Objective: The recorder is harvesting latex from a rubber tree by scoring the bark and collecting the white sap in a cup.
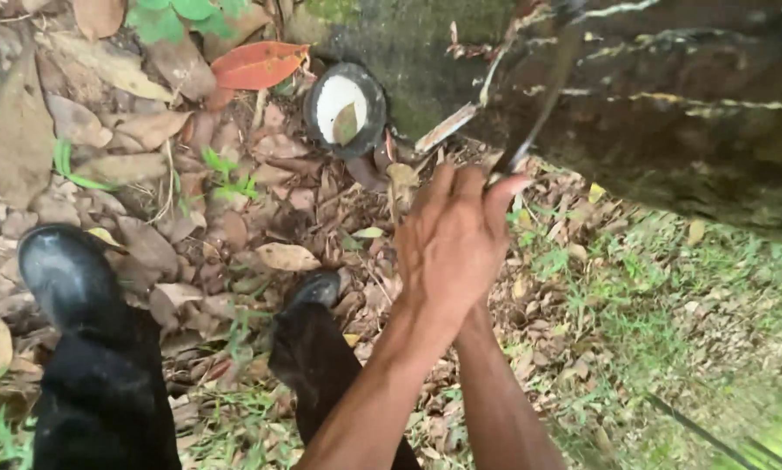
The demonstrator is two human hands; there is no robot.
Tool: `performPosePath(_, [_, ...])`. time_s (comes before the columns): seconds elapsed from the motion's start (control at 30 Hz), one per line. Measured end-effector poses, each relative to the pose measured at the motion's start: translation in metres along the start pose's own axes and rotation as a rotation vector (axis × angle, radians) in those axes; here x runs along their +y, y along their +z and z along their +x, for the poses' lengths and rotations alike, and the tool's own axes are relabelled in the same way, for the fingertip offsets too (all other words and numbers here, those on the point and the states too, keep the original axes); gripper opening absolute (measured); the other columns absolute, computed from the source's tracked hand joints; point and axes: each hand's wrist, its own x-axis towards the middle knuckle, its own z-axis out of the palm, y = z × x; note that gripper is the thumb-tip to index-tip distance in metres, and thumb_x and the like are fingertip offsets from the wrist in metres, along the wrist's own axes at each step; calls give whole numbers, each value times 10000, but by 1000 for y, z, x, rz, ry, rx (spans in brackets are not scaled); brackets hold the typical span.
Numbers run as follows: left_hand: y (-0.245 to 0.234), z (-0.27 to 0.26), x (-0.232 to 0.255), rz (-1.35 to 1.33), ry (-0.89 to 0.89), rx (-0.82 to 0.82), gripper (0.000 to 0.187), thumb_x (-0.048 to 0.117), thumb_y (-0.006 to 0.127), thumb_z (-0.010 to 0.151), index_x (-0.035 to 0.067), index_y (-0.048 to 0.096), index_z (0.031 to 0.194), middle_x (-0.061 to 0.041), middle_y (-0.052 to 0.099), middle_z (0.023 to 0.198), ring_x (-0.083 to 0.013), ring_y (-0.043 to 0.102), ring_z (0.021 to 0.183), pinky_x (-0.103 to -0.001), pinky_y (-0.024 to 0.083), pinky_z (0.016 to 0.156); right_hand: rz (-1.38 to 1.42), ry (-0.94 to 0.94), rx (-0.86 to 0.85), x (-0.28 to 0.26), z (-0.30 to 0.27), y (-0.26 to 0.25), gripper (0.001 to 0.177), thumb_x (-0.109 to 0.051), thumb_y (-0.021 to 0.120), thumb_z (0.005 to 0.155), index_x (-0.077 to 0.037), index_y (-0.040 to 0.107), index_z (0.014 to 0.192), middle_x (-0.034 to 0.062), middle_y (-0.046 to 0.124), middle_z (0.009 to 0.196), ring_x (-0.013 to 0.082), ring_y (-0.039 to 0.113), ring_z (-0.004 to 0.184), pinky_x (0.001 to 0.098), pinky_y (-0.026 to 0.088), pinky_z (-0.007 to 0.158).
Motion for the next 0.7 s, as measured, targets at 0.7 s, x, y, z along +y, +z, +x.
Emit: performPosePath(0.7, [53, -17, -43, -177, 120, 195, 387, 400, 634, 1021, 14, 666, 1031, -118, 617, 958, -268, 636, 792, -406, 537, 627, 110, 167, -128, 109, -50, 50, 307, -353, 405, 1111, -122, 583, 1014, 3, 570, 775, 126, 510, 604, 293, 438, 497])
